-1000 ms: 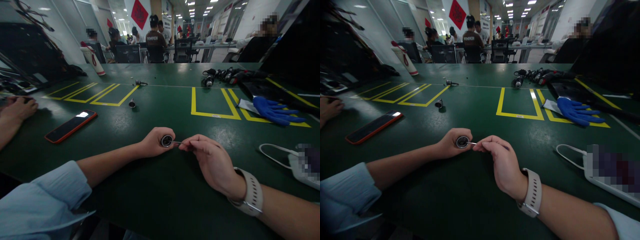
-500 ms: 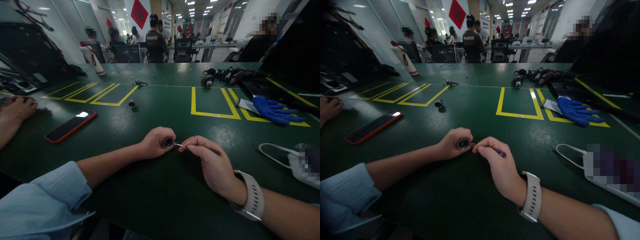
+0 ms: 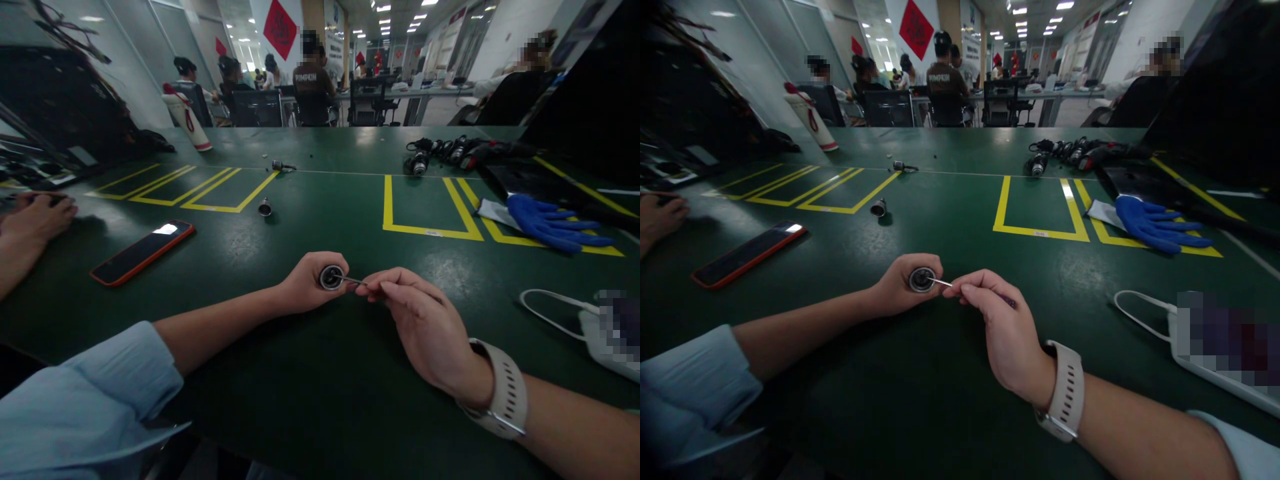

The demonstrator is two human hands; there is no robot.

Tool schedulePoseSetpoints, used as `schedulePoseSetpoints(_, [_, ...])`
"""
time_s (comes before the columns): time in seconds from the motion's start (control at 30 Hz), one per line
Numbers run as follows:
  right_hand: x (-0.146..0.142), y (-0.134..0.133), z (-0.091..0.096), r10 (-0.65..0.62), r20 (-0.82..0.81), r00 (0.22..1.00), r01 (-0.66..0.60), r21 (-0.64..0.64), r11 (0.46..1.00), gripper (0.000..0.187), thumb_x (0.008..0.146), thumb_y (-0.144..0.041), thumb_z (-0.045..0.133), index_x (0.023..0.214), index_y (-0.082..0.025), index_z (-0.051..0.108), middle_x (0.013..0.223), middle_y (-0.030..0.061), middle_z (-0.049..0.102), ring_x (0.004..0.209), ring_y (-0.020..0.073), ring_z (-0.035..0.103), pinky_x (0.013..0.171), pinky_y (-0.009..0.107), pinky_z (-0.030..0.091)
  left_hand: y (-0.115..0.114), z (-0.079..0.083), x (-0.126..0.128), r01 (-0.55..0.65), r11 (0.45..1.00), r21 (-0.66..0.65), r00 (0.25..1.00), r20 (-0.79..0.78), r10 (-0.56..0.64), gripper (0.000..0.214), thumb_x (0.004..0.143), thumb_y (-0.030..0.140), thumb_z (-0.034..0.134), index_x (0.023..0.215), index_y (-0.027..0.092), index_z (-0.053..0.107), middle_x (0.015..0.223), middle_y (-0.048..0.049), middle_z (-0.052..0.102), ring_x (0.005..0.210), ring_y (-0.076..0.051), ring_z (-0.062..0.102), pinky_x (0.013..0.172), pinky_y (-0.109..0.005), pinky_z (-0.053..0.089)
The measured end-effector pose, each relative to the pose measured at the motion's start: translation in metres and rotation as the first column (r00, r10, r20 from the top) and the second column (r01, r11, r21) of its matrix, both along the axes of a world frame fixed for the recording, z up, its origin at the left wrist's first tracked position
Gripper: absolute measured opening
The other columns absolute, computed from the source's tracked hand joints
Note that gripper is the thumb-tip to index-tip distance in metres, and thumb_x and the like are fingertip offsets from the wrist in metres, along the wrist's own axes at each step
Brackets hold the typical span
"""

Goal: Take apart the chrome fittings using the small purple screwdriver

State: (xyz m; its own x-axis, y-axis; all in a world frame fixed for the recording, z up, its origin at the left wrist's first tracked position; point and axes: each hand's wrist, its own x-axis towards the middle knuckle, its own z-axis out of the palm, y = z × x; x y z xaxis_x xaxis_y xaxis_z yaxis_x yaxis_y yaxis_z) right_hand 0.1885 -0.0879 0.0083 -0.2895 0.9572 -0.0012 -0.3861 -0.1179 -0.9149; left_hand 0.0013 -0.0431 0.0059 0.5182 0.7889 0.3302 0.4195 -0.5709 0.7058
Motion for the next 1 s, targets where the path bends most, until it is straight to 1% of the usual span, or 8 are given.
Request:
schedulePoseSetpoints(0.13, [-0.0003,-0.0043,-0.0008,-0.009,0.107,0.994,-0.003,0.107,0.994,0.015,0.084,-0.021,0.056,0.085,-0.023,0.070,0.092,0.0024,0.067,0.094,0.0201,0.057,0.084,0.036,0.041,-0.0008,-0.0002,-0.0006,0.002,1.000,0.005,1.000,-0.025,-0.001,0.012,0.074,0.021,0.059,0.066,0.015,0.052,0.063,0.0023,0.052,0.056,-0.009,0.048,0.052,-0.020,0.037])
schedulePoseSetpoints(0.23, [-0.0003,-0.0052,-0.0017,-0.013,0.160,0.987,-0.010,0.143,0.990,0.015,0.085,-0.023,0.056,0.089,-0.024,0.070,0.097,0.0023,0.067,0.096,0.0204,0.057,0.084,0.036,0.040,-0.0010,-0.0004,-0.0010,0.015,1.000,0.005,0.999,-0.050,-0.015,0.014,0.075,0.023,0.060,0.067,0.015,0.051,0.063,0.0027,0.052,0.056,-0.008,0.048,0.052,-0.020,0.037])
schedulePoseSetpoints(0.3, [-0.0005,-0.0040,-0.0013,0.012,0.139,0.990,-0.027,0.105,0.994,0.014,0.084,-0.023,0.056,0.086,-0.023,0.070,0.095,0.0027,0.067,0.094,0.0203,0.057,0.084,0.036,0.040,-0.0008,-0.0006,-0.0014,0.026,1.000,0.007,0.998,-0.052,-0.025,0.016,0.075,0.024,0.060,0.066,0.015,0.050,0.062,0.0031,0.051,0.055,-0.008,0.047,0.052,-0.020,0.037])
schedulePoseSetpoints(0.47, [-0.0018,0.0012,0.0006,0.044,0.024,0.999,-0.042,-0.064,0.997,0.013,0.080,-0.022,0.057,0.078,-0.019,0.069,0.087,0.0045,0.068,0.090,0.0202,0.058,0.083,0.036,0.041,-0.0001,-0.0004,-0.0016,0.053,0.999,0.011,0.998,-0.040,-0.052,0.013,0.074,0.021,0.060,0.067,0.015,0.051,0.063,0.0028,0.051,0.055,-0.008,0.047,0.052,-0.020,0.037])
schedulePoseSetpoints(0.63, [-0.0042,0.0010,0.0015,0.048,-0.010,0.999,-0.048,-0.082,0.995,0.013,0.079,-0.022,0.056,0.077,-0.019,0.068,0.087,0.0054,0.069,0.089,0.0202,0.059,0.081,0.035,0.041,-0.0004,0.0005,-0.0003,0.034,0.999,0.000,0.999,-0.029,-0.034,0.015,0.073,0.022,0.061,0.065,0.015,0.050,0.060,0.0035,0.049,0.053,-0.008,0.045,0.051,-0.020,0.036])
schedulePoseSetpoints(0.8, [-0.0024,-0.0023,0.0015,0.012,0.067,0.998,-0.013,0.017,1.000,0.013,0.081,-0.022,0.056,0.079,-0.021,0.069,0.088,0.0039,0.068,0.089,0.0206,0.058,0.082,0.036,0.041,-0.0010,0.0004,-0.0001,-0.001,1.000,-0.011,1.000,-0.014,0.001,0.016,0.074,0.022,0.059,0.064,0.015,0.050,0.061,0.0029,0.050,0.053,-0.008,0.046,0.050,-0.020,0.035])
schedulePoseSetpoints(0.9, [0.0002,-0.0043,-0.0007,-0.009,0.121,0.993,-0.006,0.119,0.993,0.014,0.084,-0.022,0.055,0.083,-0.023,0.069,0.090,0.0025,0.066,0.092,0.0206,0.057,0.082,0.036,0.041,-0.0003,-0.0012,-0.0004,-0.011,1.000,0.011,1.000,-0.007,0.011,0.015,0.075,0.022,0.060,0.065,0.015,0.051,0.062,0.0029,0.051,0.054,-0.008,0.046,0.050,-0.020,0.036])
schedulePoseSetpoints(1.0, [0.0013,-0.0067,-0.0001,-0.073,0.245,0.967,0.012,0.244,0.970,0.015,0.085,-0.021,0.053,0.084,-0.024,0.068,0.090,0.0021,0.064,0.091,0.0203,0.057,0.082,0.037,0.041,0.0002,-0.0036,-0.0001,-0.054,0.998,0.037,0.999,-0.006,0.054,0.017,0.074,0.022,0.062,0.065,0.015,0.049,0.060,0.0038,0.049,0.053,-0.008,0.044,0.050,-0.020,0.035])
